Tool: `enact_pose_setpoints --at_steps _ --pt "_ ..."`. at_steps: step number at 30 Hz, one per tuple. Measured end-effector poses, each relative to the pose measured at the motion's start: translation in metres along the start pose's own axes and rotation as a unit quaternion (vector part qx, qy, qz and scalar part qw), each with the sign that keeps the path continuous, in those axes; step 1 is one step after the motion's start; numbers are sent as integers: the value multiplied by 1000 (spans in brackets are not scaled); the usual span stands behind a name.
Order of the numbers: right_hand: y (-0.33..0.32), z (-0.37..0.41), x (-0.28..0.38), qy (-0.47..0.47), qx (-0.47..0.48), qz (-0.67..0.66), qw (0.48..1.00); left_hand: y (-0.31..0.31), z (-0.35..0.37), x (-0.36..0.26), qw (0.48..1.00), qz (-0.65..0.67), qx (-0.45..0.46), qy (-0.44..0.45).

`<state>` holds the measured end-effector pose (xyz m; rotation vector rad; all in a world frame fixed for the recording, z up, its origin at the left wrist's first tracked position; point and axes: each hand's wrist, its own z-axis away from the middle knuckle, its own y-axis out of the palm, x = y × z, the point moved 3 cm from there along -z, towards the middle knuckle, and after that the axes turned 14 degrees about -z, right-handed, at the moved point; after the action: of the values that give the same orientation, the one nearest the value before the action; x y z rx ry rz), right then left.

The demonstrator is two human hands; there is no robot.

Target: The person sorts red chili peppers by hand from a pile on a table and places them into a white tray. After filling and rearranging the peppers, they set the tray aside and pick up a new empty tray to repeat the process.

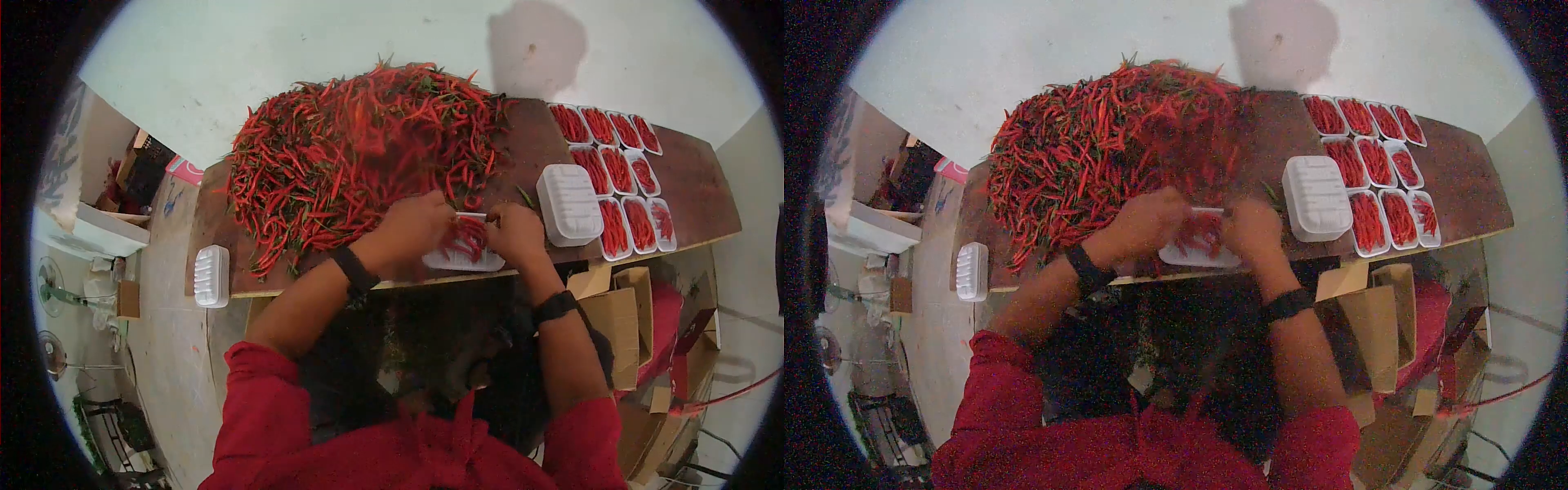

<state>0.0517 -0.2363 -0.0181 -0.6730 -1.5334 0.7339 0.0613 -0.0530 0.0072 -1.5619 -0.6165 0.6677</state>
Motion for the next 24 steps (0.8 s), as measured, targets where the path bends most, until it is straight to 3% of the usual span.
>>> enact_pose_setpoints --at_steps 5,9,11,14,17,21,24 --pt "-21 7 19 23 -3 -32 999 2 13 37 996 0 -92 -10" --pt "-24 15 27 -4 -16 -56 998 -5 32 51 995 4 -100 -31" --pt "-15 14 23 -16 -1 -45 999 -1 41 46 1000 11 11 15" --pt "-14 22 38 -13 8 -31 999 -4 51 28 998 9 51 34" --pt "-9 28 50 -37 25 -35 998 5 57 18 997 36 -4 70" --pt "-10 41 75 -80 17 -30 996 6 62 8 999 -25 29 22" --pt "-3 49 83 -35 59 -59 996 8 64 9 998 -46 6 37"
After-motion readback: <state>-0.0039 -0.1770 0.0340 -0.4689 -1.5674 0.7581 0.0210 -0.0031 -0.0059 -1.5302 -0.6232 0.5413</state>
